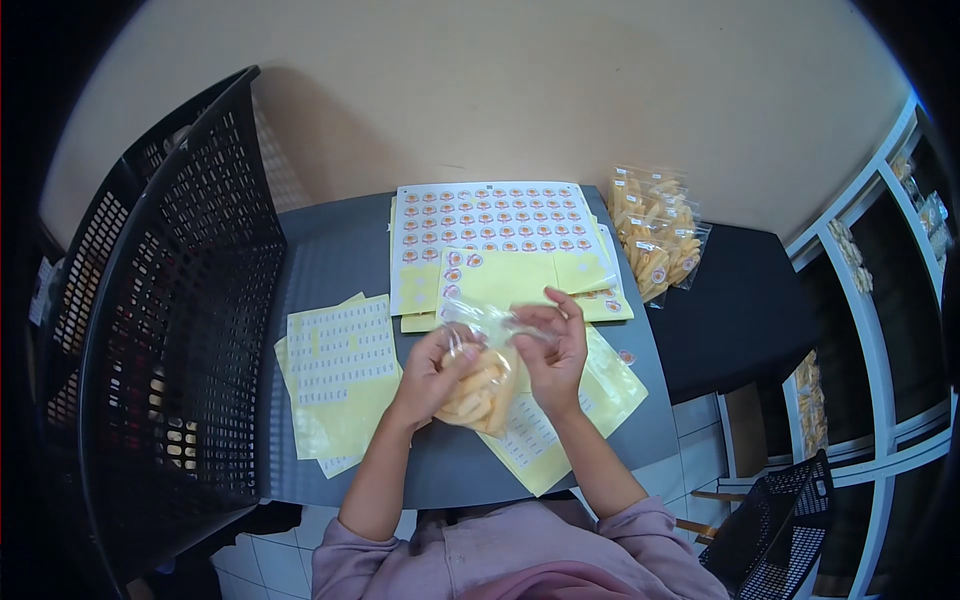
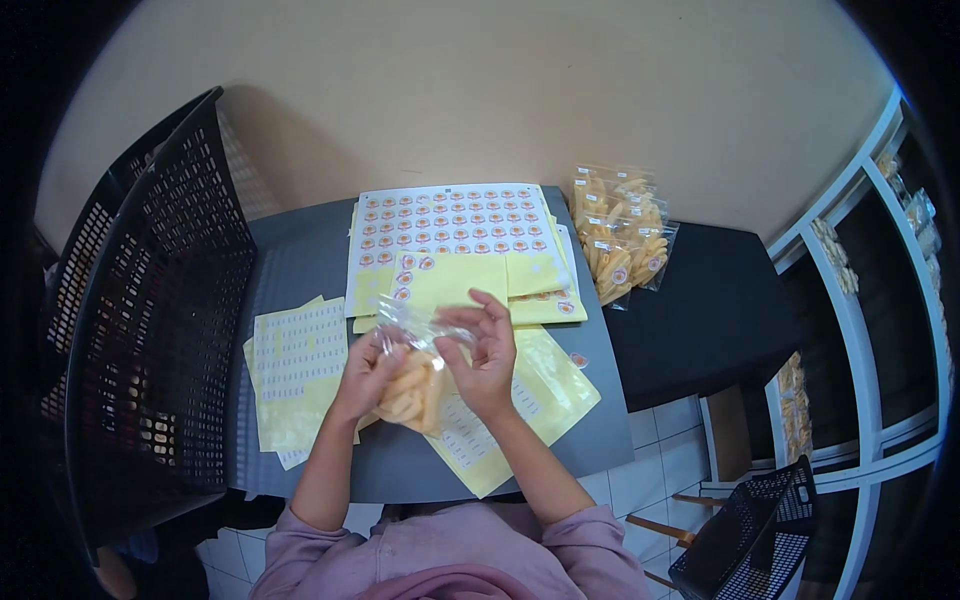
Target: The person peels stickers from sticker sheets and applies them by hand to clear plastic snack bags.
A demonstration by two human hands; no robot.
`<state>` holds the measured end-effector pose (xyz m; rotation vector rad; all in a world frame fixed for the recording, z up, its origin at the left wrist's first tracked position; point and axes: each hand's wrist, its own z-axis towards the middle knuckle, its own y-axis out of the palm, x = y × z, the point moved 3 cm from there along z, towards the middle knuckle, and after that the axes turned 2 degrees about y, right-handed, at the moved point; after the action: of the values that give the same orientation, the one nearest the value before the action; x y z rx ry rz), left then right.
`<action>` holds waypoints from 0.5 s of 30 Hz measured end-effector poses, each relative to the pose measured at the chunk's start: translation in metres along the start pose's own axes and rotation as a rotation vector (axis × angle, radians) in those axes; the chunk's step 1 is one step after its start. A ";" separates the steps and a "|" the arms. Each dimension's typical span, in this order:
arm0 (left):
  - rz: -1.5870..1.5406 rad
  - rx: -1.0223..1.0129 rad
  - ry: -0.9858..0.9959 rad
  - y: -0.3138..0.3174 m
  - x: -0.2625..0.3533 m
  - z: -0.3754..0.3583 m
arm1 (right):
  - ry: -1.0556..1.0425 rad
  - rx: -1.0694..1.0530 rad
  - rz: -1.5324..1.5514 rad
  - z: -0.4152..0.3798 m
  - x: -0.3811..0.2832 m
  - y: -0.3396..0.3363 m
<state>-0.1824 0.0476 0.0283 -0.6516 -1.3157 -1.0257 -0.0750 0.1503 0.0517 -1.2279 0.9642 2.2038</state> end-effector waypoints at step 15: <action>-1.667 -0.001 -0.314 -0.022 -0.030 0.012 | -0.054 -0.557 -1.106 0.116 0.069 -0.002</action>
<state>-0.2056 0.0551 -0.0021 0.5401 -2.1154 -2.2474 -0.1728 0.2411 0.0333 -1.4093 -0.3893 1.5522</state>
